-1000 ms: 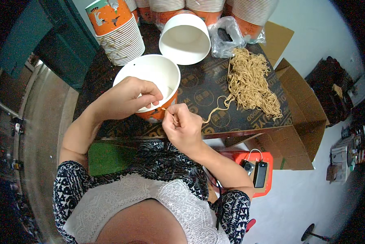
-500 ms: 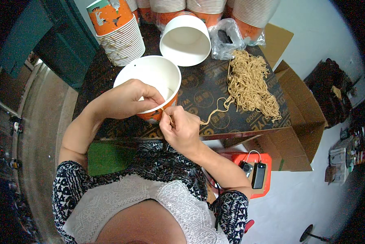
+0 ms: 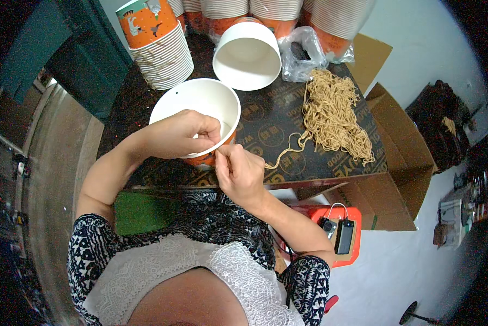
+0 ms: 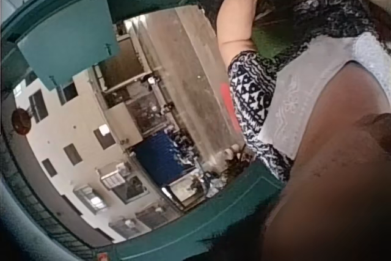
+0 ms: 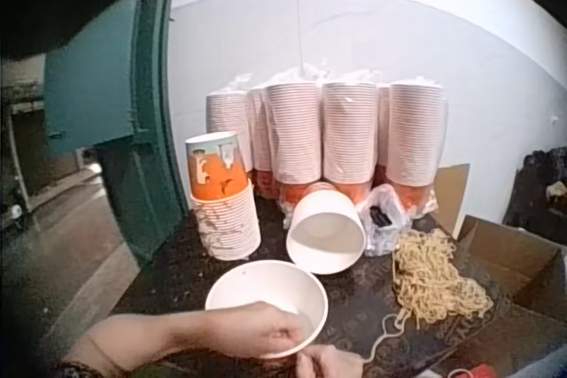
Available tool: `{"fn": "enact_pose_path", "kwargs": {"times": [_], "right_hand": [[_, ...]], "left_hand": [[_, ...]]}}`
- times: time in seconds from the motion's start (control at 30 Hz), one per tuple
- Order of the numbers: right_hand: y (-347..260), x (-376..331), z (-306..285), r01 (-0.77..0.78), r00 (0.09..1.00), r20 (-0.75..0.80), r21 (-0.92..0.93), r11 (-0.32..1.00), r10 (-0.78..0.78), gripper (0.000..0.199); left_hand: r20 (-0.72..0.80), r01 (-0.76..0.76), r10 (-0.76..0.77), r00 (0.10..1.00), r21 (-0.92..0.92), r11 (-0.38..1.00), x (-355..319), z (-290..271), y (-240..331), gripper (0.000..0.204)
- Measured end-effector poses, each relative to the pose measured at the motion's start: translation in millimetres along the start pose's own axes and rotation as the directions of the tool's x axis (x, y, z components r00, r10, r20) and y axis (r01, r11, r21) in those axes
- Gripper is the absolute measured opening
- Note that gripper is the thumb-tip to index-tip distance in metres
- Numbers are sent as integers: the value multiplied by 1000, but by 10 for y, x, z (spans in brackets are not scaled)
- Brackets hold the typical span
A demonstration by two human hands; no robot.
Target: Attaching strings to paper cups at a manufacturing workbench.
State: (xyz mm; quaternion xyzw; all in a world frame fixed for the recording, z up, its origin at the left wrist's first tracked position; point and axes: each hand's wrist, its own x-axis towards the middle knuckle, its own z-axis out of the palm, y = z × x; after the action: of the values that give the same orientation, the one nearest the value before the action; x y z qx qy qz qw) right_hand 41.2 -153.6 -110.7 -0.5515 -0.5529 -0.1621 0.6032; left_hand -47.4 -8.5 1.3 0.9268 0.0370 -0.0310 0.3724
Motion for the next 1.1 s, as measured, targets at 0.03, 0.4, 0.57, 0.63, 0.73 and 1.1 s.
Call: {"fn": "enact_pose_path", "kwargs": {"times": [0.03,0.4,0.57,0.63,0.73,1.1], "right_hand": [[-14,-14,-11,-1,1000,-1,0,1000,1,13],[-153,-40,-251,-462,866,312,203,863,390,6],[-130,23,-229,-388,893,315,175,905,322,4],[-127,30,-227,-386,891,326,179,905,316,3],[-147,57,-261,-422,868,352,153,894,349,3],[-175,460,-399,-361,909,292,200,911,297,10]], "left_hand": [[-7,-2,2,1000,45,999,-5,4,5,14],[-273,-27,-34,961,-217,976,-167,-44,-122,13],[-211,-29,-132,968,-620,784,-151,15,59,12],[-187,-27,-152,971,-714,700,-145,19,62,10],[-180,-12,-154,972,-687,727,-118,53,-11,12],[-95,14,-96,991,-634,773,-109,113,8,14]]}}
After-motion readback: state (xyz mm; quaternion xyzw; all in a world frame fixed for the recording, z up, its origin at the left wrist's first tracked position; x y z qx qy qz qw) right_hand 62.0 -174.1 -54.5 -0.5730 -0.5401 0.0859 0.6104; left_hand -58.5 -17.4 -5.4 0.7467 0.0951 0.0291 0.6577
